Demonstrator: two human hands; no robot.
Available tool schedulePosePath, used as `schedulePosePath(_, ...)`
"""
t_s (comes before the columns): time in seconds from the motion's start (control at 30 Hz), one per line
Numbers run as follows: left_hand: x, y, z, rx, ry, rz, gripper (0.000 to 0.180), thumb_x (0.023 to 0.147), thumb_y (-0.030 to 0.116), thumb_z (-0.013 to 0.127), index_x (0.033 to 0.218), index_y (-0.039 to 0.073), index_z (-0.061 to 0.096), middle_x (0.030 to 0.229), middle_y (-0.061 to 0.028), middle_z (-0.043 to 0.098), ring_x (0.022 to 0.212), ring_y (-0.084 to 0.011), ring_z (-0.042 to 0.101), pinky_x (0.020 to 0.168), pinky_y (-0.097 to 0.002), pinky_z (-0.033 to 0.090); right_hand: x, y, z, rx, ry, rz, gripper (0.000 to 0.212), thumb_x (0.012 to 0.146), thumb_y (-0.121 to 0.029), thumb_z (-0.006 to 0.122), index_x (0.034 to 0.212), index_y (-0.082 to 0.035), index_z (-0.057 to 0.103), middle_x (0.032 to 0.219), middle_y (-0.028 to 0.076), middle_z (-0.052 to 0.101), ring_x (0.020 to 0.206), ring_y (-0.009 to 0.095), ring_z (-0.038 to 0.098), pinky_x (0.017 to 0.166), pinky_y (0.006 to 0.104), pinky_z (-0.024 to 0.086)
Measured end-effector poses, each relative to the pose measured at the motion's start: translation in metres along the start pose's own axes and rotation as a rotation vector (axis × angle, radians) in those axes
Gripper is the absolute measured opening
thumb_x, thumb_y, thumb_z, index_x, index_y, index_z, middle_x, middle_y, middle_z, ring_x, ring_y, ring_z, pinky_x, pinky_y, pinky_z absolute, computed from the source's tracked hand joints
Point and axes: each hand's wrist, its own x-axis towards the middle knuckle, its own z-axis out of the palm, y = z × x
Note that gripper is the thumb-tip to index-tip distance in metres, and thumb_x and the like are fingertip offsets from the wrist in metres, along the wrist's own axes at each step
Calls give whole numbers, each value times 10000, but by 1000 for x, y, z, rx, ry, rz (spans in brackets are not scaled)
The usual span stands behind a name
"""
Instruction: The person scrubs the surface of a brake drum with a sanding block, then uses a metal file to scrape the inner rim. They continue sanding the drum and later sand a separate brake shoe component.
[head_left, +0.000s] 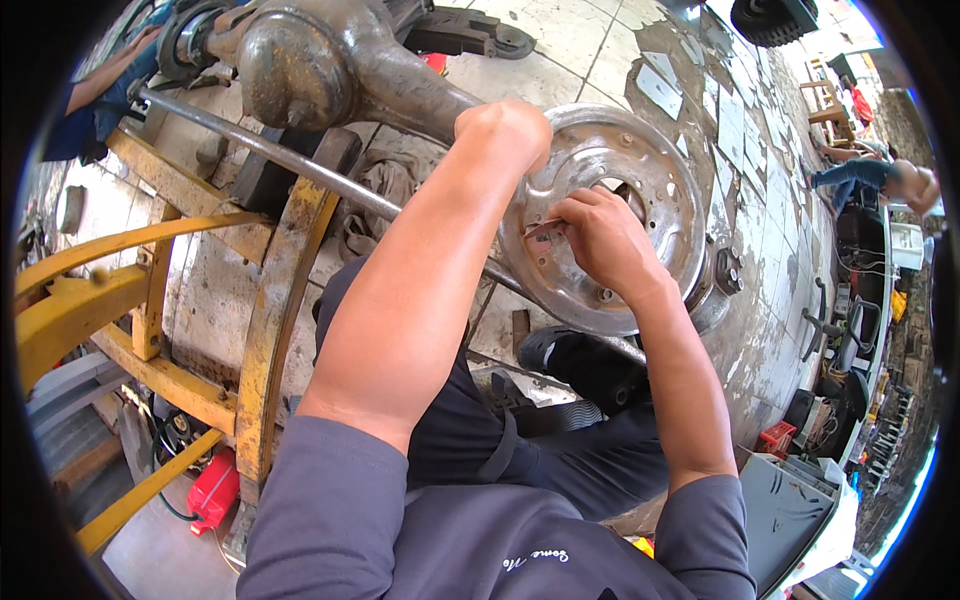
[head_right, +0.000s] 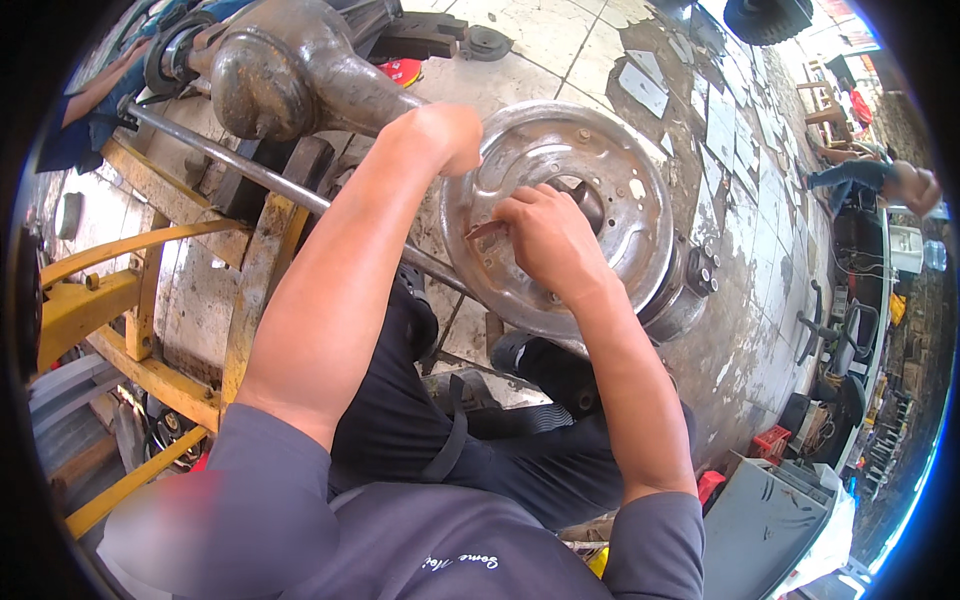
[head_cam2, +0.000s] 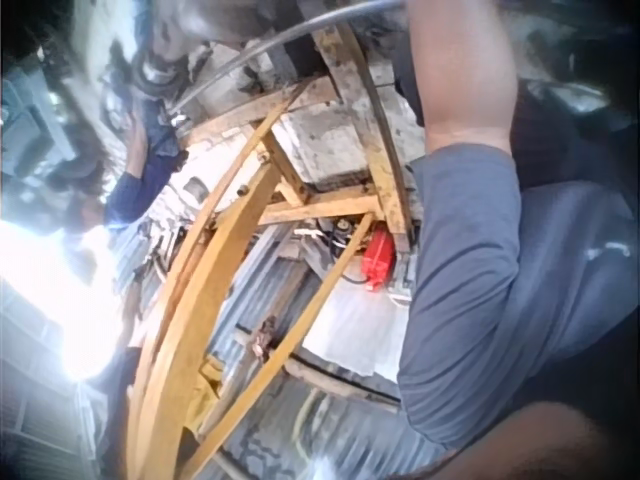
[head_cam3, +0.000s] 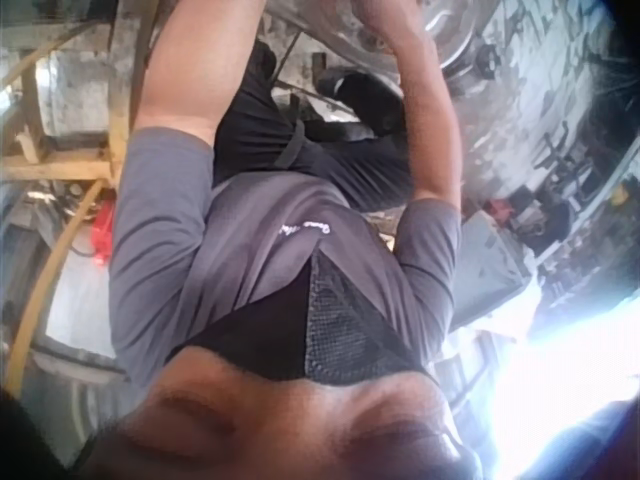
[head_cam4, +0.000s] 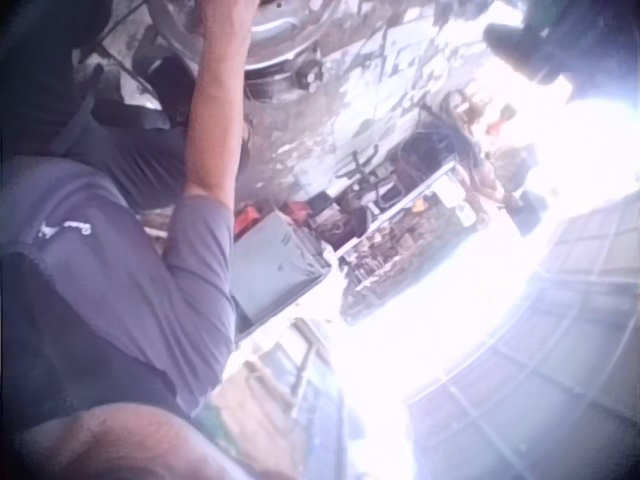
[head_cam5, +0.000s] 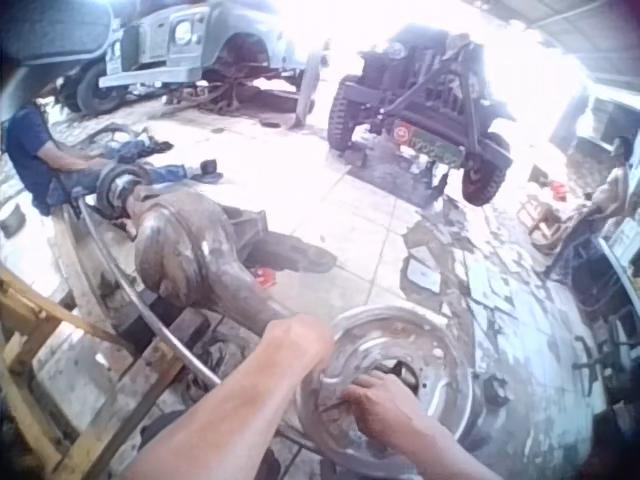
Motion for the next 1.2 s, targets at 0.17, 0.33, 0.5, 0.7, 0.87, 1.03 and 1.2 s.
schedulePosePath(0.17,-4,-1,-1,-19,3,10,352,977,316,675,1215,71,757,1256,-152,731,1176,-337,692,983,-447,567,-4,10,-10,11,-49,91,206,823,25,683,1007,-49,740,972,134,697,975,374,642,881,469,524)
schedulePosePath(0.33,-12,1,-4,-21,21,14,335,962,274,671,1217,74,756,1263,-158,727,1172,-344,694,984,-454,565,3,-8,2,-36,-22,9,157,860,-44,668,993,-68,749,959,131,705,977,357,662,890,469,524)
schedulePosePath(0.5,-7,-4,-3,-29,-9,2,325,934,188,652,1218,70,755,1278,-165,720,1167,-348,696,984,-456,561,-15,3,-17,139,1,323,247,897,-94,685,1134,-28,701,1061,186,706,1048,397,659,929,472,519)
schedulePosePath(0.7,-20,4,-9,-7,-18,7,337,943,187,634,1236,64,747,1292,-156,716,1172,-350,693,993,-447,559,-28,-11,-11,52,24,425,398,932,-178,710,1272,14,630,1135,233,688,1081,425,658,954,467,518)
schedulePosePath(0.87,-6,0,-4,5,-15,28,370,981,302,658,1268,80,737,1321,-143,704,1199,-344,682,1006,-460,552,-26,-13,1,39,115,454,366,948,-327,727,1166,-35,697,1110,213,700,1017,421,676,877,491,534)
schedulePosePath(1.03,-12,3,-5,-7,-23,18,397,1005,365,651,1283,94,732,1326,-127,706,1220,-334,674,1012,-463,548,-24,-20,-8,222,145,608,333,948,-326,736,1035,-5,750,956,236,727,920,420,698,812,470,529)
schedulePosePath(1.2,-13,5,-5,-20,-19,-5,375,1008,352,646,1287,118,737,1322,-114,712,1216,-318,681,1004,-460,555,-31,-23,2,250,106,719,307,950,-281,724,1016,18,746,878,241,734,828,426,707,758,460,532)
